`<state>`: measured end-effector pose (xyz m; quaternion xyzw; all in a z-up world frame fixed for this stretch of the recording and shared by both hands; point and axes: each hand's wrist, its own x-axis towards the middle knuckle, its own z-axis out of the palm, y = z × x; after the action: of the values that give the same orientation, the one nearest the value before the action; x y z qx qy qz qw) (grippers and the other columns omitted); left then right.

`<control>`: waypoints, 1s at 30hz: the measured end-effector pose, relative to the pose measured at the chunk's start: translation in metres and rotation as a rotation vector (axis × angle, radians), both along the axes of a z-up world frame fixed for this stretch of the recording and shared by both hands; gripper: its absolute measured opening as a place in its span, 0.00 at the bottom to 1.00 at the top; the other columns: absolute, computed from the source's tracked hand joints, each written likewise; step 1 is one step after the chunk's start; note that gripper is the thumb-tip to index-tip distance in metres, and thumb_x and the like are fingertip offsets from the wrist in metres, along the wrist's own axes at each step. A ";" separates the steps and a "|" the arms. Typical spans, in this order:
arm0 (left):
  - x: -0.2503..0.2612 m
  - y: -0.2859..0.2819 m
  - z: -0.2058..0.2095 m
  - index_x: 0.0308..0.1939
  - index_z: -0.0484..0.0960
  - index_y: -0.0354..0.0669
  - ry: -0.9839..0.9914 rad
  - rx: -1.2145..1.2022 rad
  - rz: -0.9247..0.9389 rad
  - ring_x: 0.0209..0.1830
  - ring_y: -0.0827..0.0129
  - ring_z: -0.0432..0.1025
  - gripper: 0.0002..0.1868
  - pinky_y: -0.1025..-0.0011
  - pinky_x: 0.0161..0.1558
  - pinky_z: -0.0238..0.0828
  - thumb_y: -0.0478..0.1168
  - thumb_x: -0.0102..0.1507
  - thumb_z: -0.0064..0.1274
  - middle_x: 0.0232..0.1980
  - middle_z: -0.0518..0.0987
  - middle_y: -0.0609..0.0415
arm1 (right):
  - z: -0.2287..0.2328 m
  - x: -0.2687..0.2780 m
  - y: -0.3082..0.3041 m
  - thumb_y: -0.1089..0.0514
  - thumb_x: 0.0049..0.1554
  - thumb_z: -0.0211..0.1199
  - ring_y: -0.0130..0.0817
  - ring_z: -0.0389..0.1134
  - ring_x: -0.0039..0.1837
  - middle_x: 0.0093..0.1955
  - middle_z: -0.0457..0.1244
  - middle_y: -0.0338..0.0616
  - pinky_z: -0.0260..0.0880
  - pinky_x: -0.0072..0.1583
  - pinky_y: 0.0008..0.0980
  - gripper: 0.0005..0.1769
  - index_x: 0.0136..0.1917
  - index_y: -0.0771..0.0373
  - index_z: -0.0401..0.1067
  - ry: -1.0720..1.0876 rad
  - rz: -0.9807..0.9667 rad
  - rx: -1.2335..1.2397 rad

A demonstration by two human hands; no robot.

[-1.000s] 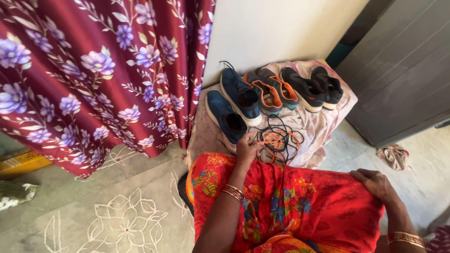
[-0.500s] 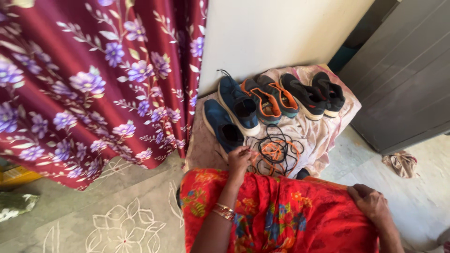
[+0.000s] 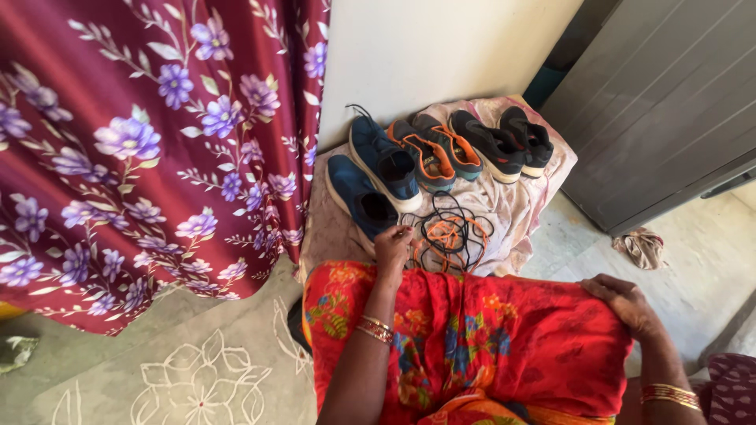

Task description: The person is lacing a pair of blue sneakers. They thread the laces through the eyelets and tie them into a knot.

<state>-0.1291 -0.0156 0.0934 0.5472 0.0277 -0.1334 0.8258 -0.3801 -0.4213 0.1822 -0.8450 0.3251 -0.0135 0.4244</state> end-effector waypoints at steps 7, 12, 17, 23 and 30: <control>-0.004 0.005 -0.012 0.37 0.87 0.35 0.000 0.174 -0.030 0.14 0.81 0.62 0.08 0.77 0.19 0.55 0.38 0.64 0.56 0.22 0.82 0.53 | 0.025 -0.008 0.019 0.46 0.60 0.62 0.36 0.69 0.50 0.46 0.72 0.47 0.69 0.57 0.34 0.20 0.52 0.64 0.82 -0.010 0.081 -0.088; 0.001 -0.001 -0.038 0.37 0.85 0.34 -0.023 0.265 -0.023 0.14 0.77 0.64 0.09 0.75 0.18 0.56 0.38 0.64 0.55 0.23 0.81 0.53 | 0.016 -0.004 0.017 0.41 0.56 0.66 0.38 0.72 0.47 0.43 0.74 0.49 0.72 0.56 0.38 0.21 0.51 0.58 0.84 0.157 0.015 -0.229; 0.013 -0.004 -0.056 0.44 0.83 0.32 0.055 -0.005 0.061 0.22 0.75 0.74 0.09 0.76 0.25 0.68 0.36 0.68 0.52 0.31 0.84 0.50 | -0.025 0.037 0.016 0.36 0.54 0.68 0.47 0.75 0.53 0.47 0.74 0.52 0.74 0.59 0.42 0.22 0.51 0.52 0.84 0.272 0.131 -0.497; 0.044 0.035 -0.025 0.46 0.84 0.38 0.107 -0.058 0.181 0.22 0.80 0.70 0.08 0.80 0.23 0.61 0.37 0.68 0.52 0.34 0.84 0.54 | -0.070 0.145 0.094 0.47 0.54 0.69 0.41 0.79 0.48 0.48 0.75 0.51 0.79 0.50 0.38 0.19 0.53 0.61 0.78 -0.070 0.376 -0.166; 0.106 0.062 0.022 0.43 0.84 0.36 0.102 -0.079 0.264 0.18 0.80 0.64 0.07 0.81 0.20 0.53 0.36 0.66 0.56 0.30 0.82 0.53 | -0.083 0.304 0.251 0.47 0.52 0.70 0.48 0.76 0.42 0.49 0.71 0.53 0.75 0.46 0.41 0.28 0.61 0.63 0.73 -0.389 0.562 -0.207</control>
<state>-0.0235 0.0460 0.1154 0.4982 0.1363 -0.0523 0.8547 -0.0763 -0.1700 0.0997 -0.9216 -0.0102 -0.0899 0.3775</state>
